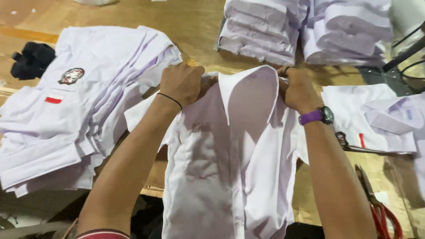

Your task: A worker in a sewing factory is seen smoothing, inspecting, and folding white school shirts on a wooden workbench.

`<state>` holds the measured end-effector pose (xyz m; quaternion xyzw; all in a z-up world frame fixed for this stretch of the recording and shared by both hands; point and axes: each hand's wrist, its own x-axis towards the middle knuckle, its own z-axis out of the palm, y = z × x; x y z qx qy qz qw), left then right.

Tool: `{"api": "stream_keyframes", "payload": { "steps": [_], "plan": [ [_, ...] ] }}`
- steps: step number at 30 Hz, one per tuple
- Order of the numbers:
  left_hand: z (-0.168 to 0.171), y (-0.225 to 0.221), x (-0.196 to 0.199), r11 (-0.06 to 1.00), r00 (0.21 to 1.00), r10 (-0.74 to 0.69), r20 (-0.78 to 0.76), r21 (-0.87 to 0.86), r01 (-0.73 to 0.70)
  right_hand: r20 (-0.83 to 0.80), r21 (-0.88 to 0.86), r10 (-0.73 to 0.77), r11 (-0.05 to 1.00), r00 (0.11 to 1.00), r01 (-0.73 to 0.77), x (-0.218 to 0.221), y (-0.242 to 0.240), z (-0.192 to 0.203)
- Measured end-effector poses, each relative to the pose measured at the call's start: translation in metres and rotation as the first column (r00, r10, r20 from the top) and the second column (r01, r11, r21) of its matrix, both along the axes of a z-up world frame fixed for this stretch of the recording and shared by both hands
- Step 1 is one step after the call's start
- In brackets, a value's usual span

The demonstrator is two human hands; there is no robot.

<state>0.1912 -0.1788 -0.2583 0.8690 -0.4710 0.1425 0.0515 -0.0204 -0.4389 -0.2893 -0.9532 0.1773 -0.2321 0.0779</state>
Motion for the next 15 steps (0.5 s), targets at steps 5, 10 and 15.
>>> {"api": "stream_keyframes", "payload": {
  "steps": [5,10,15],
  "plan": [
    [-0.074,-0.038,0.055,0.993,0.971,0.029,-0.239,0.120,0.000,-0.046,0.140,0.030,0.990,0.998,-0.024,0.050,-0.020,-0.073],
    [-0.100,-0.058,0.075,0.978,0.905,0.119,-0.409,0.206,-0.036,-0.274,0.279,-0.074,0.948,0.959,0.153,0.084,-0.030,-0.094],
    [-0.120,-0.061,0.089,0.995,0.925,0.020,-0.379,0.097,0.018,0.068,0.154,-0.011,0.988,0.998,0.000,0.071,-0.037,-0.093]
  ]
}}
